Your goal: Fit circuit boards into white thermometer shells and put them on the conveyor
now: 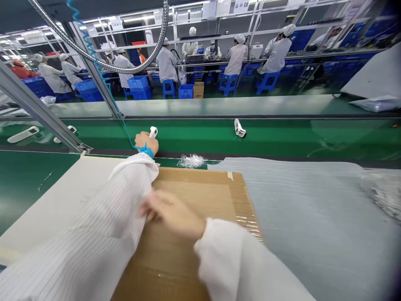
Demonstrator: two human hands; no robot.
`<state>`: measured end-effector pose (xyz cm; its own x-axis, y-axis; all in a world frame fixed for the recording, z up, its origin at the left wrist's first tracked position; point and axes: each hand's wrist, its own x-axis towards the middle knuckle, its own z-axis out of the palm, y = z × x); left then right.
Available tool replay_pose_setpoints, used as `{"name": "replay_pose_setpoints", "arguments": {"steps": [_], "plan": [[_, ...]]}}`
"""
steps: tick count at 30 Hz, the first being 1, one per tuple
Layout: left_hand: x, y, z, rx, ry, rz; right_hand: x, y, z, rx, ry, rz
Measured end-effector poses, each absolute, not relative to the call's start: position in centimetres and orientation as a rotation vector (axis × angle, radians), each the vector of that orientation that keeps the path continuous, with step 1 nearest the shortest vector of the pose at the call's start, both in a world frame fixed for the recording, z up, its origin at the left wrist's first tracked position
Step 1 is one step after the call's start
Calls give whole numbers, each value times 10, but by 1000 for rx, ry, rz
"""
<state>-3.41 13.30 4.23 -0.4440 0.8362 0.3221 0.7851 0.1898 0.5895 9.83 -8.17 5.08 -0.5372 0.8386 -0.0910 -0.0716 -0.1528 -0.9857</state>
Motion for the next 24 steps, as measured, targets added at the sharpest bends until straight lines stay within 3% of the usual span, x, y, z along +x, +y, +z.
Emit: {"name": "replay_pose_setpoints", "arguments": {"steps": [4, 8, 10, 13, 17, 20, 24], "plan": [[-61, 106, 33, 1686, 2428, 1241, 56, -137, 87, -1123, -1688, 1562], [-86, 90, 26, 1739, 2331, 1579, 63, -154, 101, -756, -1945, 1785], [-85, 88, 27, 1655, 2314, 1740, 82, -136, 99, -735, -2061, 1712], [-69, 78, 32, 1356, 2192, 1945, 126, -70, 90, -1036, -2142, 1154], [-34, 45, 26, 837, 1780, 2017, 210, 46, 77, -1845, -1767, 228], [-13, 20, 13, 1111, 1727, 1944, 265, 109, 65, -2066, -1524, 5], [-3, 10, 5, 1625, 1659, 1869, 294, 152, 41, -2156, -1478, 6]]}}
